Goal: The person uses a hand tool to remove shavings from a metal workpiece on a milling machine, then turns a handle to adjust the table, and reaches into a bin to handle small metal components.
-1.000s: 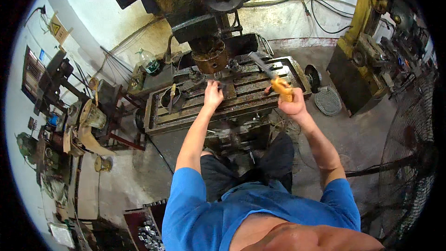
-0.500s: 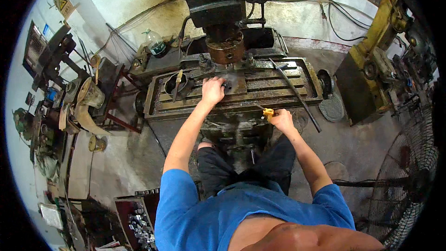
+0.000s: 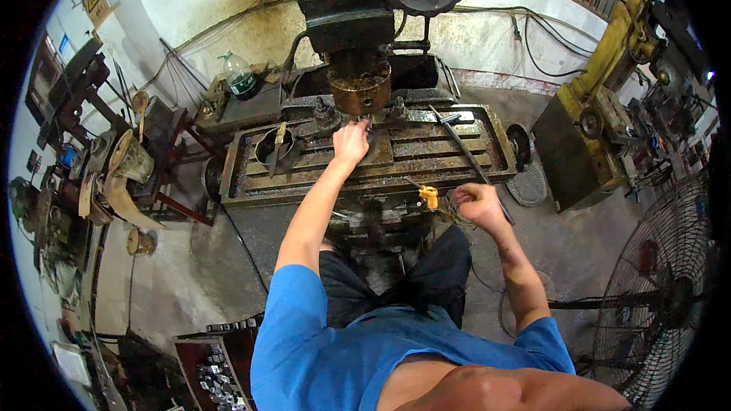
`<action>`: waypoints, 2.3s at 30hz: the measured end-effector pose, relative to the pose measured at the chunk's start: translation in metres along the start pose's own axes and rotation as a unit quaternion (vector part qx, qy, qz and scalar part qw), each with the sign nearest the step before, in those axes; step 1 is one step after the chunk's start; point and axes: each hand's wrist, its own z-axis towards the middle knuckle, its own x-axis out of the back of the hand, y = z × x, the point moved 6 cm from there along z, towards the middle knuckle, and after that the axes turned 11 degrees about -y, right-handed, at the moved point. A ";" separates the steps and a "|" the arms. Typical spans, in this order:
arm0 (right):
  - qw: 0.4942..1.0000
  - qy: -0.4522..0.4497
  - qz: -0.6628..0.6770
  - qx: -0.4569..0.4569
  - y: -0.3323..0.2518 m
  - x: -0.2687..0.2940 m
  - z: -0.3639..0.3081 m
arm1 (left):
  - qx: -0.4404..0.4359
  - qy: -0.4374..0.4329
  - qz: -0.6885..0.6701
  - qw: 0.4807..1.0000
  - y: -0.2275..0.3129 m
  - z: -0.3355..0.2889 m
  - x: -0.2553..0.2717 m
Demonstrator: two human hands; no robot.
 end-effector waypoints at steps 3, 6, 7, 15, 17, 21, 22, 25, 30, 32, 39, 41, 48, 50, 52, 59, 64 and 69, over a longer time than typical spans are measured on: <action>0.989 0.060 -0.070 0.115 -0.059 0.060 0.007 | 0.124 -0.066 0.007 0.990 -0.006 0.003 0.011; 0.960 0.164 -0.103 0.203 -0.124 0.148 0.028 | 0.151 -0.098 -0.010 0.984 -0.026 0.012 -0.001; 0.919 0.275 -0.056 0.278 -0.149 0.184 0.032 | 0.157 -0.088 -0.005 0.984 -0.028 0.014 -0.002; 0.783 0.223 0.171 0.554 -0.298 0.285 0.013 | 0.182 -0.144 -0.088 0.969 -0.028 0.021 -0.002; 0.767 0.188 0.179 0.587 -0.267 0.257 -0.004 | 0.182 -0.125 -0.100 0.970 -0.034 0.024 -0.006; 0.778 0.244 0.127 0.565 -0.202 0.199 -0.019 | 0.166 -0.052 -0.099 0.980 -0.049 0.016 -0.015; 0.782 0.257 0.123 0.555 -0.199 0.193 -0.023 | 0.151 -0.032 -0.097 0.983 -0.042 0.016 -0.006; 0.781 0.277 0.140 0.542 -0.204 0.192 -0.024 | 0.167 -0.093 -0.116 0.975 -0.046 0.020 -0.016; 0.794 0.277 0.125 0.526 -0.222 0.200 -0.022 | 0.172 -0.082 -0.098 0.977 -0.046 0.017 -0.015; 0.799 0.286 0.112 0.517 -0.210 0.195 -0.024 | 0.176 -0.081 -0.098 0.976 -0.044 0.018 -0.013; 0.794 0.306 0.097 0.516 -0.180 0.175 -0.029 | 0.186 -0.100 -0.093 0.973 -0.036 0.017 -0.005; 0.798 0.304 0.093 0.512 -0.187 0.181 -0.030 | 0.189 -0.125 -0.086 0.970 -0.031 0.018 -0.003; 0.793 0.270 0.140 0.528 -0.174 0.167 -0.020 | 0.158 -0.109 -0.160 0.968 -0.050 0.009 0.000; 0.810 0.250 0.137 0.512 -0.171 0.164 -0.017 | 0.142 -0.129 -0.303 0.934 -0.050 -0.016 0.025; 0.830 0.287 0.060 0.475 -0.171 0.158 -0.016 | 0.093 -0.103 -0.292 0.946 -0.065 -0.045 0.040; 0.856 0.250 0.165 0.421 -0.110 0.184 -0.022 | 0.160 -0.107 -0.245 0.950 -0.130 -0.264 0.175; 0.831 0.264 0.065 0.485 -0.106 0.191 -0.013 | 0.495 0.008 -0.191 0.848 -0.191 -0.491 0.287; 0.805 0.265 0.039 0.528 -0.104 0.182 -0.006 | 0.619 0.053 -0.023 0.783 -0.237 -0.660 0.293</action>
